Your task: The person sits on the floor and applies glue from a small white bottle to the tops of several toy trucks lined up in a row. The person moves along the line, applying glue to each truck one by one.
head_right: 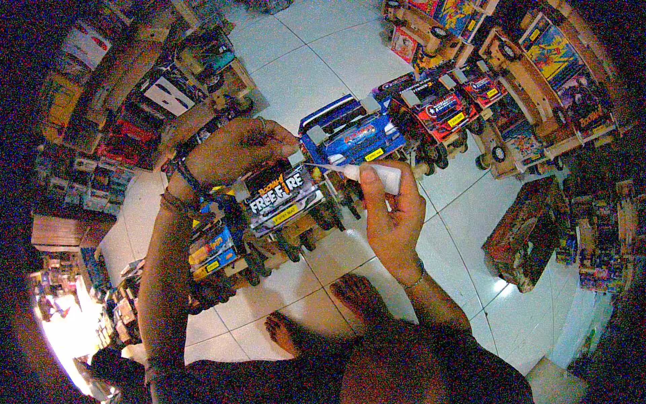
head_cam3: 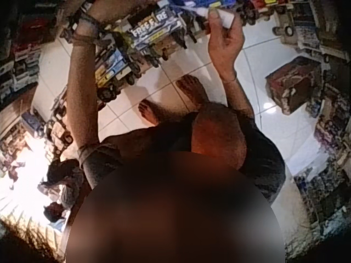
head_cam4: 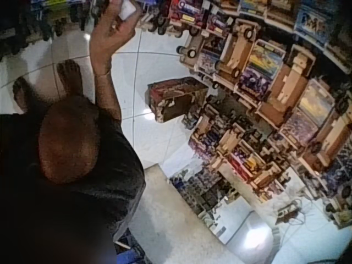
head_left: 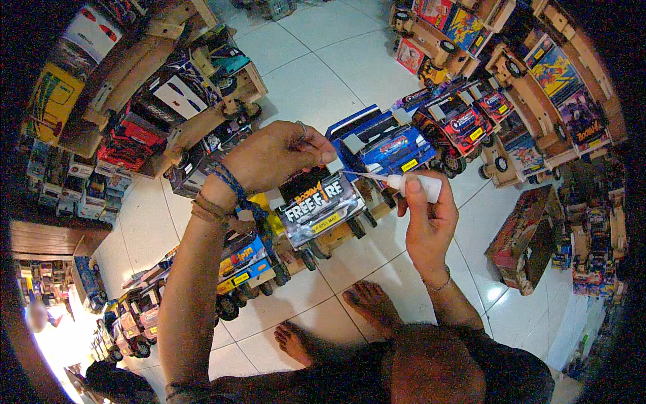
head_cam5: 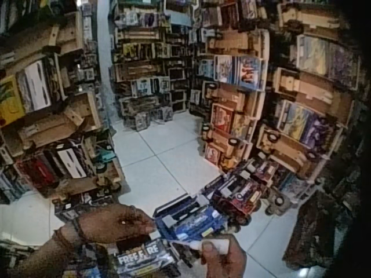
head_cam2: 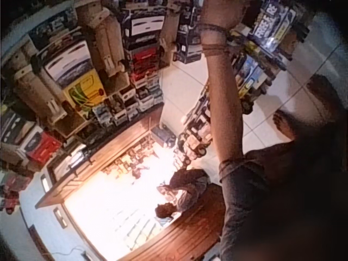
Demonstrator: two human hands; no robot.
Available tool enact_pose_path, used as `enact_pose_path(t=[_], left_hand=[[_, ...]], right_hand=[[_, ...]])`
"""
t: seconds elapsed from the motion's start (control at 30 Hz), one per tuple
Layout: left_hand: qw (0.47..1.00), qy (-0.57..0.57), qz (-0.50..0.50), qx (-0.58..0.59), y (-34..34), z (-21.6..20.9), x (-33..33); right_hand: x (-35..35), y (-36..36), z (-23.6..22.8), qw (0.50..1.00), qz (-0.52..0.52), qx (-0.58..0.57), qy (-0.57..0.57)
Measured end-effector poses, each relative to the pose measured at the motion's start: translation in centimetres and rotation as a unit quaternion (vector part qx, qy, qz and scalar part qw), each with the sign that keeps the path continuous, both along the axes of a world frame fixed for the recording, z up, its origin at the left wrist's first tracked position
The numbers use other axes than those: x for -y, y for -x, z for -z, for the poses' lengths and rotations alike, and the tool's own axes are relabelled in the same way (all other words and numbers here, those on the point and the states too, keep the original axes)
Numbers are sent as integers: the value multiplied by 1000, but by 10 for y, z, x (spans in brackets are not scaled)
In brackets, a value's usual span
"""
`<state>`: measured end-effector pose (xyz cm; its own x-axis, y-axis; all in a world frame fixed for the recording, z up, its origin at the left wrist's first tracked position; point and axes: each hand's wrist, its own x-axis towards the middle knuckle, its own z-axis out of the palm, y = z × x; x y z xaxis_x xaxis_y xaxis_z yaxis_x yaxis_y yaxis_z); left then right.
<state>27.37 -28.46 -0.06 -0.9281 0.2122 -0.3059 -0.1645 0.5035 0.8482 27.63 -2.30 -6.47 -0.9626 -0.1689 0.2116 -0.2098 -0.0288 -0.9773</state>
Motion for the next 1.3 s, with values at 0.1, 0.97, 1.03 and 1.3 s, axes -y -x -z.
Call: enact_pose_path(t=[0.1,0.97,1.03,1.3], left_hand=[[1000,-2,-2,7,0,-1,-1],[1000,12,6,-3,0,1,2],[1000,18,16,-11,1,0,2],[1000,-9,6,6,0,1,2]], right_hand=[[-1,-1,-1,1000,7,-8,-4],[-1,-4,-8,991,-29,-106,-70],[-3,-4,-8,993,-25,-99,-64],[-5,-3,-7,995,-6,-84,-61]])
